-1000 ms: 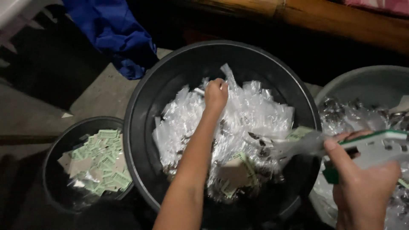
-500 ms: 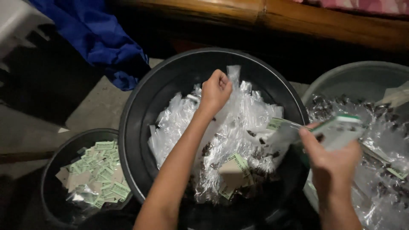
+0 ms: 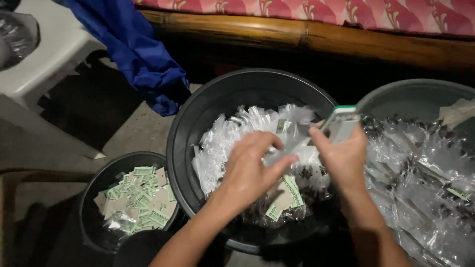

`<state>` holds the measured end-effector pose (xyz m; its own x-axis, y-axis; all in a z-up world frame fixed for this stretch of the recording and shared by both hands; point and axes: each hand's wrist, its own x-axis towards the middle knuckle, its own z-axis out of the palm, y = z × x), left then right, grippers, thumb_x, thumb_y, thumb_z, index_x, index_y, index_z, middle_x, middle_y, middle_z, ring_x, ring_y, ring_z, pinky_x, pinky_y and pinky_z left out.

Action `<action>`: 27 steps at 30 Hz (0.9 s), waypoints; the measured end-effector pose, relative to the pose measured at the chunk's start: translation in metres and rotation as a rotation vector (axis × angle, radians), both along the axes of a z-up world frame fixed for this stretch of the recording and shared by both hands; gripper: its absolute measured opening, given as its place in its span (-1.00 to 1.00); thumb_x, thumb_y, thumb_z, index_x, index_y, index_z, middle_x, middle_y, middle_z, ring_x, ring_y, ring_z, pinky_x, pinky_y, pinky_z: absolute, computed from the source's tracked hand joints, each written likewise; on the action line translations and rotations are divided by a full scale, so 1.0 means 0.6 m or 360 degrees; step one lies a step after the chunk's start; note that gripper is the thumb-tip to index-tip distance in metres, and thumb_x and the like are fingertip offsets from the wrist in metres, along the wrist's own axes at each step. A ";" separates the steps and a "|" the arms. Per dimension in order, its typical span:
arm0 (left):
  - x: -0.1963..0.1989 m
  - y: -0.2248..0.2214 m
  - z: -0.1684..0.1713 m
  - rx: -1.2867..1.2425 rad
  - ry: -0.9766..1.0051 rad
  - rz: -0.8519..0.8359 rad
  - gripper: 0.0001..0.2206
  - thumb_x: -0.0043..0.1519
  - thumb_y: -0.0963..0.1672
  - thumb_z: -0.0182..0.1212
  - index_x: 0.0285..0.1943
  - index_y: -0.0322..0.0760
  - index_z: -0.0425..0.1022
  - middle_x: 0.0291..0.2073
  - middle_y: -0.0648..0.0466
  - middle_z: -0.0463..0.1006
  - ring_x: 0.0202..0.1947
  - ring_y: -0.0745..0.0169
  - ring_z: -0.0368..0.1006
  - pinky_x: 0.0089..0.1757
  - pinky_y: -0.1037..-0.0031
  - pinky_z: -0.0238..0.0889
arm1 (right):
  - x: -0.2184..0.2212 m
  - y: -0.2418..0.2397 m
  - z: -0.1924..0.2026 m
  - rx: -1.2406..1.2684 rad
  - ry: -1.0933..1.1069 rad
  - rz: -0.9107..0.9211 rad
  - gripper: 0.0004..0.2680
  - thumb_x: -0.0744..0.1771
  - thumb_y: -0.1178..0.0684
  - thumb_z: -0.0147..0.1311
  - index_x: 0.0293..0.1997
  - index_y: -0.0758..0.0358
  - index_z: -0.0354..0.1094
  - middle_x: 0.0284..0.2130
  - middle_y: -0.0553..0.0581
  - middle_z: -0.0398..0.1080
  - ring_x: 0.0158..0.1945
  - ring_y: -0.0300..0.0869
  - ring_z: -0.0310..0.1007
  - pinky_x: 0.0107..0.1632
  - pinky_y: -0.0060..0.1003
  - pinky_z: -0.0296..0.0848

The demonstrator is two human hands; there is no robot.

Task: Stapling paper labels onto small plastic bags containing small items and sorting them into buckets.

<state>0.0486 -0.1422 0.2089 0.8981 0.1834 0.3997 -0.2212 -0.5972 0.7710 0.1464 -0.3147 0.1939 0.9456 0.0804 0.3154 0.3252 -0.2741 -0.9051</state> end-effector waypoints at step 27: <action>0.021 -0.062 -0.069 -0.0557 -0.0453 0.0099 -0.73 0.09 -0.24 0.45 -0.09 -0.30 0.48 -0.39 -0.10 0.62 -0.45 0.03 0.59 -0.38 0.41 0.44 | -0.042 0.025 0.043 0.0392 -0.0397 0.0020 -0.89 0.44 0.08 0.15 -0.14 0.30 0.37 -0.26 0.16 0.42 -0.18 -0.16 0.43 0.09 -0.25 0.39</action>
